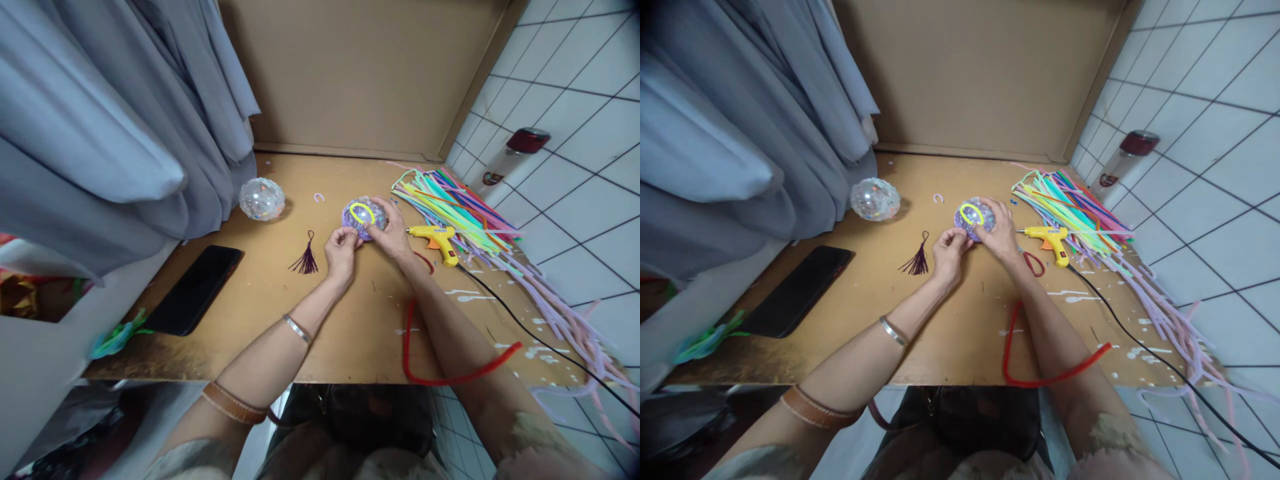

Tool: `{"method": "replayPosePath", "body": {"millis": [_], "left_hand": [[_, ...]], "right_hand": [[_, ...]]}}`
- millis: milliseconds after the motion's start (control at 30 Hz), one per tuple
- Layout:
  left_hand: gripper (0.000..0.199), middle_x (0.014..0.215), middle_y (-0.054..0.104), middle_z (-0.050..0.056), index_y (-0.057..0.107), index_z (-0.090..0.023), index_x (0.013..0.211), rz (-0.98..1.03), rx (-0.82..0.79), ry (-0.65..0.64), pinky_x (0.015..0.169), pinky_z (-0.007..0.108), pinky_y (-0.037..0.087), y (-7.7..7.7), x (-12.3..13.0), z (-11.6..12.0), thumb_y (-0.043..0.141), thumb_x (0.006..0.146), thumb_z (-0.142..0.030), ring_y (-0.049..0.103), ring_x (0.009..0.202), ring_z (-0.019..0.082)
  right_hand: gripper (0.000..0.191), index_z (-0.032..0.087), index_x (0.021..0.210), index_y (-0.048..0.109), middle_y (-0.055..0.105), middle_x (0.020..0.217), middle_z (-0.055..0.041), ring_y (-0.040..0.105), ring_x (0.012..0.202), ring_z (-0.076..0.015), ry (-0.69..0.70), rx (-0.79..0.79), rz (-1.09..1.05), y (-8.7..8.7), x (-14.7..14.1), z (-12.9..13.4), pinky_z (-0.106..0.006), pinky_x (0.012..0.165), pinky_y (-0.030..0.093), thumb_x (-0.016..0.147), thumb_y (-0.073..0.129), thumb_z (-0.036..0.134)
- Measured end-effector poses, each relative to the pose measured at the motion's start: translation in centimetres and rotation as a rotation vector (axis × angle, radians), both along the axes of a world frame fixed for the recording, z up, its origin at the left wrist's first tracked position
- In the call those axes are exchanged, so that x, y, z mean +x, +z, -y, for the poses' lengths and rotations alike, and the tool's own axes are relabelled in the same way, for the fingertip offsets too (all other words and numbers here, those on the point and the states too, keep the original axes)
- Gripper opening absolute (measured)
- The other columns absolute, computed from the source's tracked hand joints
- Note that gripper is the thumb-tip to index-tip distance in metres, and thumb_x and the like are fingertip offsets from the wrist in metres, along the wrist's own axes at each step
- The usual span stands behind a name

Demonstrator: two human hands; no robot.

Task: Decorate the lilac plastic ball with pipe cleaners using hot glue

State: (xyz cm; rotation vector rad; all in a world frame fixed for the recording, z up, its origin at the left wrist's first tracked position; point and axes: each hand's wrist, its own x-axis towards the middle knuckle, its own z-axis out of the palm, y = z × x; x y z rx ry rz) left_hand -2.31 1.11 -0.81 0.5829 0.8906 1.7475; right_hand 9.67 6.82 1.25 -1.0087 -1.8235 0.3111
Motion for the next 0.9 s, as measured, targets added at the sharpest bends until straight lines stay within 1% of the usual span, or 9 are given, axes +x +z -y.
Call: {"method": "replayPosePath", "body": {"millis": [267,467,600,733,900], "left_hand": [[0.021,0.072,0.064,-0.002,0.061,-0.017,0.072,-0.011,0.025,0.000,0.073,0.024,0.051,-0.20,0.07,0.01,0.080,0.070,-0.027,0.060,0.065,0.008],[0.025,0.066,0.062,-0.003,0.061,-0.017,0.071,-0.041,0.018,0.016,0.070,0.021,0.049,-0.12,0.19,0.18,0.082,0.070,-0.030,0.058,0.063,0.007],[0.028,0.069,0.061,-0.003,0.058,-0.017,0.071,-0.017,0.019,0.004,0.074,0.022,0.051,-0.10,0.27,0.23,0.082,0.071,-0.030,0.059,0.065,0.007],[0.027,0.072,0.059,-0.003,0.054,-0.018,0.071,-0.008,0.012,0.011,0.077,0.023,0.053,-0.14,0.36,0.30,0.078,0.077,-0.028,0.060,0.069,0.008],[0.027,0.079,0.059,-0.002,0.046,-0.021,0.080,0.028,-0.031,0.047,0.078,0.025,0.054,-0.14,0.48,0.42,0.071,0.086,-0.031,0.062,0.070,0.008]], "right_hand": [[0.053,0.028,0.124,0.061,0.065,0.131,-0.0087,0.057,0.126,-0.0332,0.001,-0.009,0.020,0.00,0.12,-0.06,-0.055,0.111,0.044,0.071,0.068,0.034],[0.053,0.029,0.122,0.061,0.065,0.130,-0.0087,0.058,0.125,-0.0334,-0.005,-0.010,0.000,0.08,0.01,-0.01,-0.055,0.111,0.043,0.070,0.067,0.034],[0.052,0.029,0.121,0.061,0.066,0.130,-0.0080,0.058,0.124,-0.0329,-0.010,-0.004,0.008,0.14,-0.03,0.00,-0.054,0.110,0.044,0.070,0.066,0.034],[0.051,0.028,0.120,0.062,0.067,0.129,-0.0079,0.059,0.123,-0.0325,-0.009,0.001,0.010,0.26,-0.03,0.05,-0.053,0.110,0.045,0.069,0.066,0.033],[0.052,0.028,0.120,0.062,0.067,0.127,-0.0082,0.059,0.124,-0.0329,-0.009,-0.010,-0.007,0.17,-0.06,0.02,-0.055,0.112,0.044,0.068,0.066,0.032]]}}
